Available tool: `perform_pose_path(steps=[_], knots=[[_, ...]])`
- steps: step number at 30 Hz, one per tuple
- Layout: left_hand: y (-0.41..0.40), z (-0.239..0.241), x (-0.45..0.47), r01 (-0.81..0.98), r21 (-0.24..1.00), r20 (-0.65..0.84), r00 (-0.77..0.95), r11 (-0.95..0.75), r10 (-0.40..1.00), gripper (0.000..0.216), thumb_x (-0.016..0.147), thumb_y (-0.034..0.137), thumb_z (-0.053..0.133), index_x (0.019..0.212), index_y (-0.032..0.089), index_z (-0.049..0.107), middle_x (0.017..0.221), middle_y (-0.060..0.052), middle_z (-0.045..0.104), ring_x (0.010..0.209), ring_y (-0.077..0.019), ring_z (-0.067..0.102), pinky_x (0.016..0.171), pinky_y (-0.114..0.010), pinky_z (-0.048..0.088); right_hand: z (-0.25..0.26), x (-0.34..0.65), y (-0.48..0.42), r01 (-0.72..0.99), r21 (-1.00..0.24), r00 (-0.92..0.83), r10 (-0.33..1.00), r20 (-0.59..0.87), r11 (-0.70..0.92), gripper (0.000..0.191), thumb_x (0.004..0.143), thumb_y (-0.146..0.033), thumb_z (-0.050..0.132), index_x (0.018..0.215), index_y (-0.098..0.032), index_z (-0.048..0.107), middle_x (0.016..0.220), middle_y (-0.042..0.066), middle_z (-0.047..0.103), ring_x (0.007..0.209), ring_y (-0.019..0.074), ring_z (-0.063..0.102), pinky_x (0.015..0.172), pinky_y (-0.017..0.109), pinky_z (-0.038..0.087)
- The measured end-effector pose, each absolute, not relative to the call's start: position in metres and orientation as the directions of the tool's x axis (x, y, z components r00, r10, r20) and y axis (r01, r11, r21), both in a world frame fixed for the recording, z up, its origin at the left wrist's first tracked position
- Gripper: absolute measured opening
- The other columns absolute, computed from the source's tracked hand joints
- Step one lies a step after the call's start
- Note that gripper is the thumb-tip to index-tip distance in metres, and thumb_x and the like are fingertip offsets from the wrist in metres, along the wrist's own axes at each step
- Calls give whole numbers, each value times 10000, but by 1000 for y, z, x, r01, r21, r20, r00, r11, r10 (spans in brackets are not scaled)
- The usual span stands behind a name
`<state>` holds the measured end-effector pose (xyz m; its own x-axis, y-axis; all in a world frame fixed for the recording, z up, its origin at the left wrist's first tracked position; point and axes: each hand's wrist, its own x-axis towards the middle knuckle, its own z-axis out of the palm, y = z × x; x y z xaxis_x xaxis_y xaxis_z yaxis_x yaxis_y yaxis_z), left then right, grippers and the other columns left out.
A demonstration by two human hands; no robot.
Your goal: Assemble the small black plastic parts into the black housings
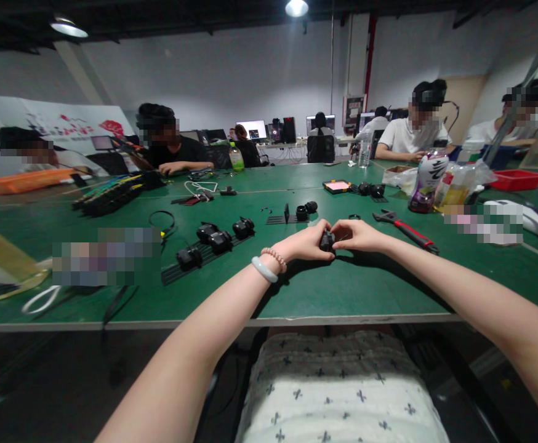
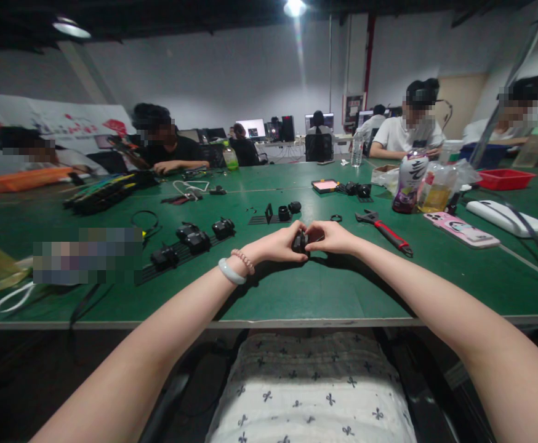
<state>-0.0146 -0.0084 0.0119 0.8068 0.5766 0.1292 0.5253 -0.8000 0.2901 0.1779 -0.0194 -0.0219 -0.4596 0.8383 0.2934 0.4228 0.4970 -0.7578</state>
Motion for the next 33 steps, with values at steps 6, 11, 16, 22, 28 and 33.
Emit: perform_pose_path(steps=[6,11,16,22,28,33], knots=[[-7,11,-15,517,286,132,813,-807,568,557,606,424,600,1038,176,350,818,-20,518,690,-160,512,566,-244,370,-23,177,-20,458,-704,-464,821,331,543,326,680,-349,587,938,-149,577,874,45,622,778,150,576,705,274,445],[-6,10,-15,514,284,141,813,-810,565,555,600,433,598,1029,180,351,822,-19,513,697,-164,513,565,-244,369,-23,177,-21,492,-661,-470,812,347,567,323,721,-372,540,949,-146,573,867,46,619,755,144,566,668,256,435],[-6,12,-15,528,279,139,804,-802,578,541,594,438,597,1004,175,361,830,-27,509,705,-171,516,564,-245,369,-22,177,-22,555,-607,-459,818,346,568,340,753,-390,494,983,-150,562,834,40,620,718,137,554,642,247,419],[-8,13,-15,523,307,137,803,-795,581,546,602,415,596,1029,175,355,874,-35,515,757,-179,526,610,-255,384,-17,177,-25,601,-541,-498,805,322,588,306,797,-374,426,941,-151,578,867,41,624,736,138,553,665,242,398],[-9,13,-14,531,312,134,796,-788,590,580,592,400,606,1058,172,347,889,-45,530,754,-179,528,631,-268,392,-14,177,-27,604,-499,-561,777,287,621,317,776,-391,457,940,-146,575,896,60,622,763,158,560,675,246,399],[-9,13,-14,531,309,134,797,-789,589,580,593,401,611,1055,168,350,879,-48,537,738,-177,532,621,-269,393,-13,177,-28,601,-405,-624,721,299,689,319,723,-375,532,935,-138,567,869,66,616,734,164,549,654,251,393]])
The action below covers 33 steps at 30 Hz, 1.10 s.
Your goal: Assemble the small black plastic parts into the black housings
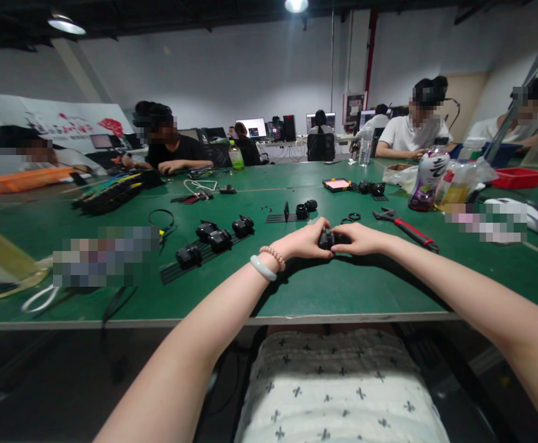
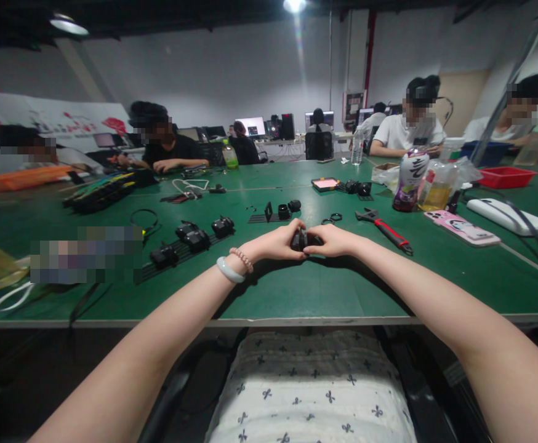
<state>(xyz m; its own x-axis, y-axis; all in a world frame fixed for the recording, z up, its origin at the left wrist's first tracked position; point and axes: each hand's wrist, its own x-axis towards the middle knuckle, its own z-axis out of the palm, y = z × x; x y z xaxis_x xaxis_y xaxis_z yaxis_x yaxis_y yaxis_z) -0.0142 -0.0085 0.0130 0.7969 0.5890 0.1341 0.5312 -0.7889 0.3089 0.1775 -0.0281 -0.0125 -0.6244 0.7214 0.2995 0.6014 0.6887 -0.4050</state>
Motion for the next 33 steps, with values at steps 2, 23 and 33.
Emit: perform_pose_path(steps=[2,23,33], knots=[[-8,12,-14,527,300,142,800,-795,583,577,597,408,611,1054,170,350,882,-48,537,748,-182,533,621,-271,394,-12,177,-28,605,-372,-635,708,309,704,325,709,-372,548,931,-134,565,872,72,612,732,167,544,649,252,388],[-11,15,-13,545,319,113,791,-776,602,553,602,408,607,1043,182,360,868,-30,523,756,-179,530,609,-258,383,-17,181,-21,592,-443,-611,733,299,674,380,703,-378,558,1000,-140,549,918,68,604,771,168,546,670,258,396],[-10,14,-14,539,313,131,791,-782,598,550,593,408,609,1033,183,366,852,-20,521,738,-170,524,608,-252,375,-18,182,-20,600,-466,-596,752,282,651,364,767,-410,472,1005,-146,547,942,71,601,803,167,549,696,263,401]])
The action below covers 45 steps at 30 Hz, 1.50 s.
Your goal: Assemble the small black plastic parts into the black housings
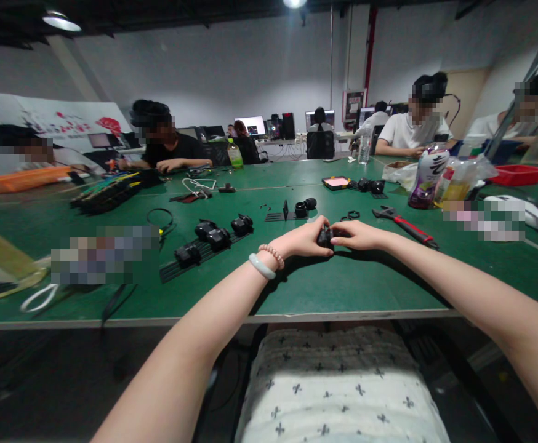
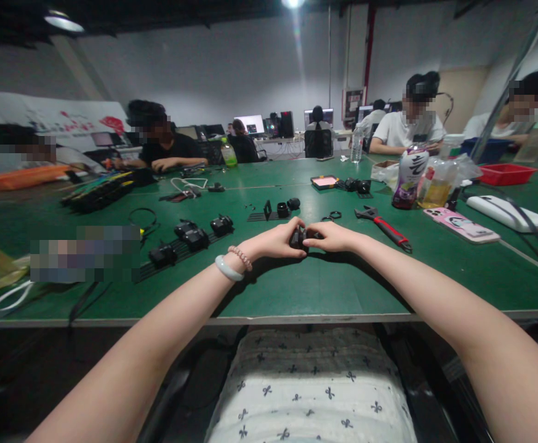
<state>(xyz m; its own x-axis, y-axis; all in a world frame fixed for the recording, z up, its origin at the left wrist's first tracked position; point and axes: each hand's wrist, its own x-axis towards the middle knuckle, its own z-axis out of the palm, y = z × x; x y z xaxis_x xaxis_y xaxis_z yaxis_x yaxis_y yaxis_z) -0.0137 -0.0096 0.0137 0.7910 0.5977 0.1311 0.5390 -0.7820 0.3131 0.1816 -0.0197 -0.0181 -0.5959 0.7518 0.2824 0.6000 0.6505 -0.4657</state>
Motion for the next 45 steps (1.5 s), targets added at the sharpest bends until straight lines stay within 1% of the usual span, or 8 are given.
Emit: perform_pose_path(steps=[3,15,17,20,24,33,41,45], knots=[[-10,14,-13,552,313,122,784,-773,609,554,591,406,608,1035,178,365,846,-21,517,739,-170,522,610,-251,373,-17,180,-20,625,-453,-578,767,278,635,374,794,-428,421,1003,-146,551,947,77,600,811,170,549,702,265,401],[-10,14,-13,536,309,129,795,-786,593,540,602,405,606,1030,176,369,850,-25,522,735,-166,520,624,-252,374,-18,180,-18,631,-464,-564,778,276,622,358,822,-408,374,996,-155,557,967,75,597,844,172,546,736,272,395],[-10,14,-13,537,307,128,795,-786,593,542,603,408,603,1033,177,367,846,-24,525,725,-165,518,610,-251,371,-18,181,-19,616,-484,-569,776,272,621,366,808,-422,397,1004,-153,551,961,71,598,836,169,549,732,270,400],[-10,15,-14,528,312,128,800,-790,586,538,602,415,600,1027,179,370,850,-26,532,722,-166,516,602,-252,367,-18,183,-20,576,-507,-602,753,266,641,422,736,-451,502,1023,-145,536,941,62,601,816,168,554,711,264,414],[-10,16,-14,519,324,122,806,-791,579,527,606,428,596,1012,172,378,848,-30,539,713,-164,514,598,-253,363,-18,184,-19,574,-487,-616,738,274,659,504,642,-448,605,1036,-141,536,955,66,600,835,184,552,715,271,415],[-9,13,-13,531,309,139,795,-789,590,528,598,410,610,1011,179,375,847,-23,528,735,-167,523,598,-244,367,-21,184,-17,578,-471,-612,736,291,667,387,733,-384,527,1027,-133,538,944,71,605,812,168,557,708,270,418],[-7,13,-14,519,292,145,807,-804,573,539,603,421,602,1026,182,369,845,-23,523,735,-168,520,593,-244,370,-19,182,-18,622,-465,-581,769,266,630,371,806,-427,401,986,-140,552,951,74,604,821,166,553,721,267,407],[-8,13,-13,521,292,139,807,-802,575,535,609,418,601,1028,180,370,851,-26,523,741,-167,522,601,-243,372,-19,181,-18,641,-450,-569,779,265,622,380,819,-430,373,984,-141,556,951,77,605,824,167,553,727,270,402]])
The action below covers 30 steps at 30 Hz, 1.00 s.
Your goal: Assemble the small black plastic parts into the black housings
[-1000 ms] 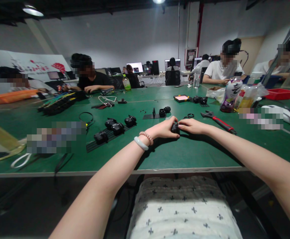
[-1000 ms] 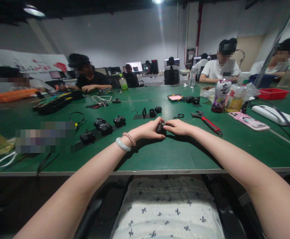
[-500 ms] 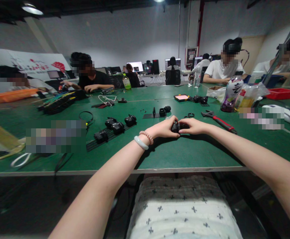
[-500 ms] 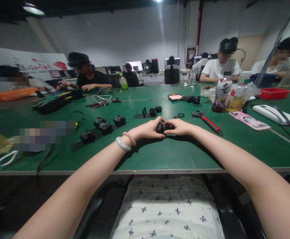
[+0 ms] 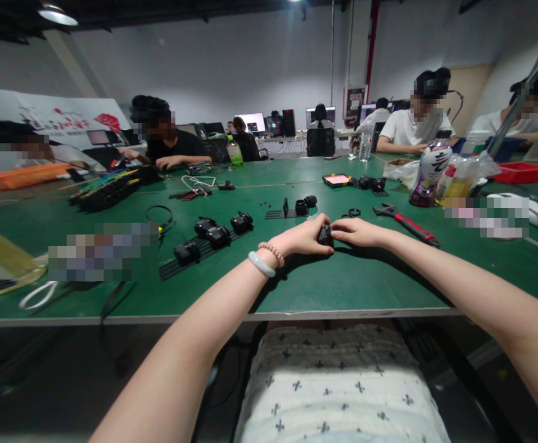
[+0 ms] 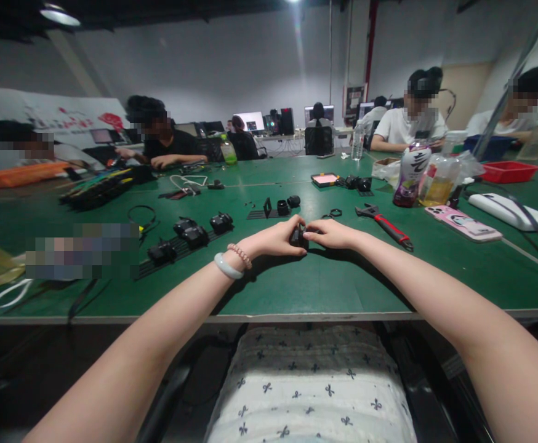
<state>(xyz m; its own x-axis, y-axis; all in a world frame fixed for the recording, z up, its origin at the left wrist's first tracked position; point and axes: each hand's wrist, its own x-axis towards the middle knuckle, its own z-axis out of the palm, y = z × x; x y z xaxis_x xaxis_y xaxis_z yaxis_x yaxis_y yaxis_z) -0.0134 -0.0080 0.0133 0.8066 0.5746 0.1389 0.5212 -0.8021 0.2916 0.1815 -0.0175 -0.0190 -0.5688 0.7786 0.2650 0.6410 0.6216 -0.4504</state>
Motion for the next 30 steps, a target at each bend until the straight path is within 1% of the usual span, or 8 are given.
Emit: perform_pose_path(steps=[2,4,7,10,16,23,30], knots=[[-9,14,-13,526,289,140,804,-800,578,538,609,416,603,1030,178,370,860,-29,525,747,-167,522,607,-244,373,-19,182,-18,627,-461,-577,772,267,628,378,811,-429,393,994,-138,550,951,77,604,823,165,554,724,266,406],[-9,14,-13,526,283,141,804,-802,578,539,607,419,603,1029,177,370,861,-30,526,742,-167,522,601,-243,371,-19,182,-19,605,-465,-597,755,271,646,387,778,-435,451,1001,-132,543,948,75,604,812,164,556,710,260,411],[-9,14,-13,522,279,139,808,-806,572,531,608,429,599,1018,177,374,852,-30,528,730,-166,521,581,-239,366,-17,183,-20,591,-448,-619,733,282,671,439,703,-453,545,996,-126,543,935,73,603,796,169,555,686,258,415],[-9,14,-13,526,281,135,806,-803,576,530,609,439,596,1014,177,376,850,-31,529,726,-166,522,573,-238,365,-17,184,-21,591,-431,-622,726,294,682,459,668,-448,582,993,-126,546,932,75,603,802,173,554,691,265,414],[-9,14,-13,535,278,132,801,-798,583,537,604,422,607,1022,177,375,858,-32,536,736,-167,526,593,-243,369,-21,184,-17,579,-439,-624,720,304,687,371,711,-367,556,995,-128,548,931,77,605,794,167,556,696,268,416],[-9,14,-13,538,259,130,804,-802,581,538,611,424,599,1034,180,372,858,-31,539,725,-166,526,586,-244,368,-20,184,-18,581,-444,-623,723,298,683,369,742,-390,514,999,-128,546,937,80,605,801,168,557,699,268,416],[-10,16,-13,533,255,127,809,-807,574,515,617,427,591,1020,184,385,865,-28,538,738,-168,525,594,-245,367,-20,183,-18,575,-465,-622,729,287,674,350,754,-374,500,1000,-129,546,959,79,602,833,170,554,732,275,413]])
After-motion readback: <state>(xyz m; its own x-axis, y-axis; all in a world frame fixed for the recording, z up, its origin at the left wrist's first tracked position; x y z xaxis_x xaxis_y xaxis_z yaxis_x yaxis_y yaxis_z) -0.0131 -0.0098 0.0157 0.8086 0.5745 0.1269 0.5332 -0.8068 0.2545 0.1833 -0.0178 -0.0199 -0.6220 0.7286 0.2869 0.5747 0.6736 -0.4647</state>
